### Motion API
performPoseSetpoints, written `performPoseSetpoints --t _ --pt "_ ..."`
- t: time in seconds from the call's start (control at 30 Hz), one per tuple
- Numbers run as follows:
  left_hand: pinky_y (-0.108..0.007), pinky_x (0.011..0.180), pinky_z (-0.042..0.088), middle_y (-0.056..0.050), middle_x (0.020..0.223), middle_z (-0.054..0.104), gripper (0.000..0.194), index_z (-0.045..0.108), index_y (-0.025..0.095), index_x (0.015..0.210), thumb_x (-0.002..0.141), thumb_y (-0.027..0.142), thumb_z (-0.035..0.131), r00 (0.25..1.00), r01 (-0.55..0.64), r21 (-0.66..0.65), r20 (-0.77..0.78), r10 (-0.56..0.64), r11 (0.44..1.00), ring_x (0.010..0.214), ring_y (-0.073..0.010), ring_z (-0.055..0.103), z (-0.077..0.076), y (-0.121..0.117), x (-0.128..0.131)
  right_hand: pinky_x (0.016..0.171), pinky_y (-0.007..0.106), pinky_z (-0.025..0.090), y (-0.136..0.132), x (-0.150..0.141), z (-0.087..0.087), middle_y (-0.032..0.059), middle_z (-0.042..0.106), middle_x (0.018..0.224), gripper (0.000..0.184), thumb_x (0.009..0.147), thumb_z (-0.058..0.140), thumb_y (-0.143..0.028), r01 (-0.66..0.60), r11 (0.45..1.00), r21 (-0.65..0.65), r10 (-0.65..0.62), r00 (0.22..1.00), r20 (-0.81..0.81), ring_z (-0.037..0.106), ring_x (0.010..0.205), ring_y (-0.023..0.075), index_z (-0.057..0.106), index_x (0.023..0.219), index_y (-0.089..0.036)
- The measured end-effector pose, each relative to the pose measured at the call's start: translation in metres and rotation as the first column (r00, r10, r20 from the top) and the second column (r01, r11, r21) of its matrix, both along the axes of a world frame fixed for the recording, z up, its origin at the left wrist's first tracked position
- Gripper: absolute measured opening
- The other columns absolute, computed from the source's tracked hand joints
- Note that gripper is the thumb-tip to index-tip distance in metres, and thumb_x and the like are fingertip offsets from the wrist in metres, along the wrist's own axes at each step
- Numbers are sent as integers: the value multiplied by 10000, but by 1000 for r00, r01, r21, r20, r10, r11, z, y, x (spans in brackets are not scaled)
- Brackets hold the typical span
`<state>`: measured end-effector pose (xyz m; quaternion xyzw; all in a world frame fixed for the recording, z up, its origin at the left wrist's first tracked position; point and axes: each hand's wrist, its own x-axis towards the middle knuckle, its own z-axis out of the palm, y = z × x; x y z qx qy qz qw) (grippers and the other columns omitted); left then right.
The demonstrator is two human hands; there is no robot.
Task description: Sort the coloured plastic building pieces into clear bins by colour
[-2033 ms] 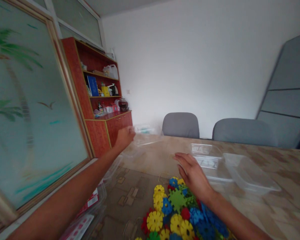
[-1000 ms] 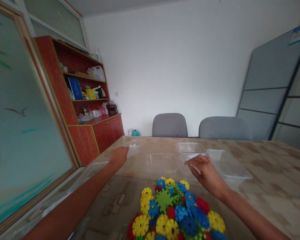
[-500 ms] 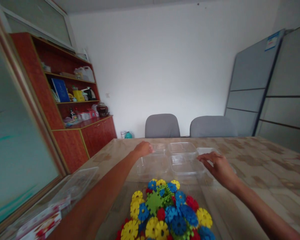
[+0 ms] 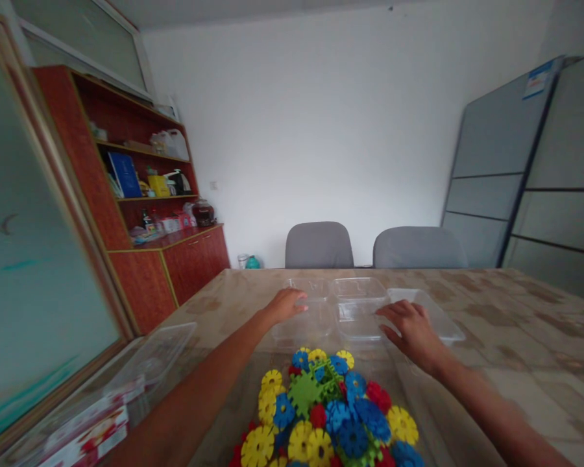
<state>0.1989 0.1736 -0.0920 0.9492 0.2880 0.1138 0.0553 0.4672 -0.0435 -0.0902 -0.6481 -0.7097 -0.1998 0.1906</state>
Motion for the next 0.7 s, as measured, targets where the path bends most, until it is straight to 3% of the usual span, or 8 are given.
performPoseSetpoints --t 0.13,0.3,0.57,0.7 --pt "-423 836 524 -86 1157 599 269 580 149 1156 935 302 576 999 -8 -21 50 9 1000 981 -222 613 -13 3 14 869 446 412 -2 14 2 110 685 1144 272 906 484 -214 165 986 21 -165 986 -6 572 1053 289 657 1115 -196" --pt "-424 831 526 -86 1158 597 279 576 146 1163 934 305 578 997 -13 -44 72 16 999 981 -225 614 -17 1 25 773 441 461 -9 38 -6 162 690 1117 335 933 430 -285 363 932 -10 -363 931 -32 601 1016 332 648 1139 -137" --pt "-425 840 521 -87 1159 598 268 582 150 1154 935 306 575 997 -54 -28 59 56 998 986 -223 611 -15 -7 38 735 347 461 -6 36 -15 96 749 892 360 978 336 -280 359 928 -99 -361 932 -4 676 841 248 686 1022 -208" --pt "-425 840 521 -86 1150 603 267 586 149 1146 935 312 575 994 -99 -18 44 99 995 981 -221 613 -11 -11 41 777 360 459 -1 39 -8 120 732 1002 366 975 334 -266 322 943 -79 -323 946 -3 646 925 259 682 1050 -180"
